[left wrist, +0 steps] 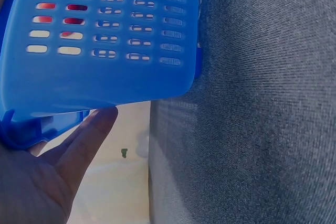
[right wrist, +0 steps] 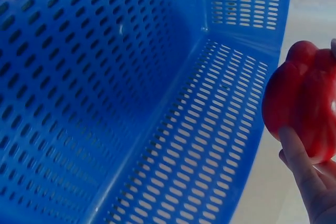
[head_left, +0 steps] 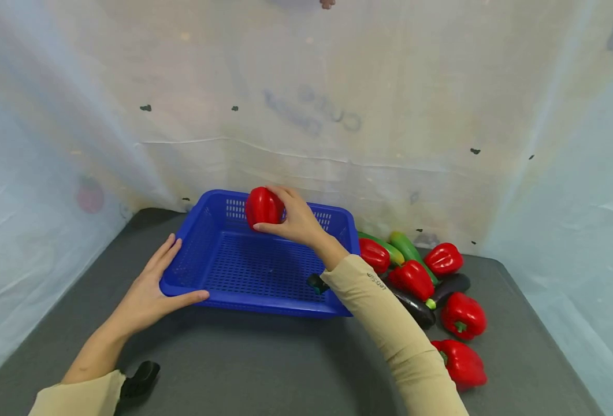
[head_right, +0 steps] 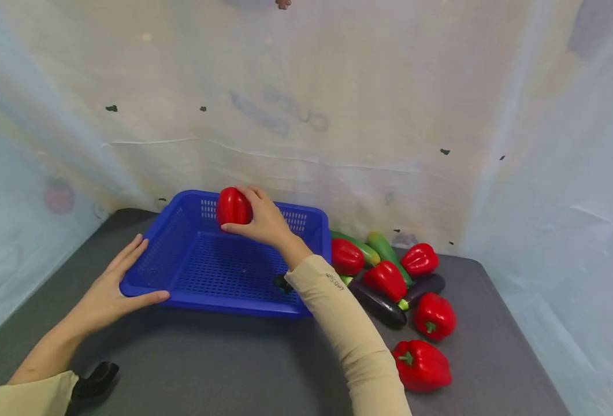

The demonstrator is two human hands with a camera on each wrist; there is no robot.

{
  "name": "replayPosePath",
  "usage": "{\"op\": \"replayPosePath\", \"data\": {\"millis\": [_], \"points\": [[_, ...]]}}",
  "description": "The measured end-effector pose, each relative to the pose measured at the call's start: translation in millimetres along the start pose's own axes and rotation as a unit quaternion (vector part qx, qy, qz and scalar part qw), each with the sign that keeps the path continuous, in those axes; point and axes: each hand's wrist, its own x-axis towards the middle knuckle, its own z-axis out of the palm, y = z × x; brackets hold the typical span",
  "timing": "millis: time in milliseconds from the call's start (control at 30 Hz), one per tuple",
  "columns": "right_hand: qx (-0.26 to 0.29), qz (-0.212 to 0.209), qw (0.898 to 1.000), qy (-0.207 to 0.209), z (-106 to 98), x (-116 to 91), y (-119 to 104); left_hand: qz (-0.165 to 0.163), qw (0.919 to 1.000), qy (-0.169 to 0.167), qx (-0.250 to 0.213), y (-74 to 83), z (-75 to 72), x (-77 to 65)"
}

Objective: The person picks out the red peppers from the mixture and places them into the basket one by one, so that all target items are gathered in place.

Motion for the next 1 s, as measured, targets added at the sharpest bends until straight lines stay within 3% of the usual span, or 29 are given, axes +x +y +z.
{"op": "replayPosePath", "data": {"millis": [300, 633, 1000], "points": [[-0.001, 0.025, 1.0, -0.013, 15, 10, 0, -0.003, 1.0, 0.0, 0.002, 2.8, 1.3, 0.1], [-0.039, 0.022, 0.997, -0.069, 33, 16, -3, -0.011, 0.9999, -0.001, -0.007, 4.8, 3.0, -2.2], [-0.041, 0.019, 0.993, -0.111, 53, 22, -5, -0.015, 0.9999, 0.001, 0.0, 6.5, 4.0, -3.8]]}}
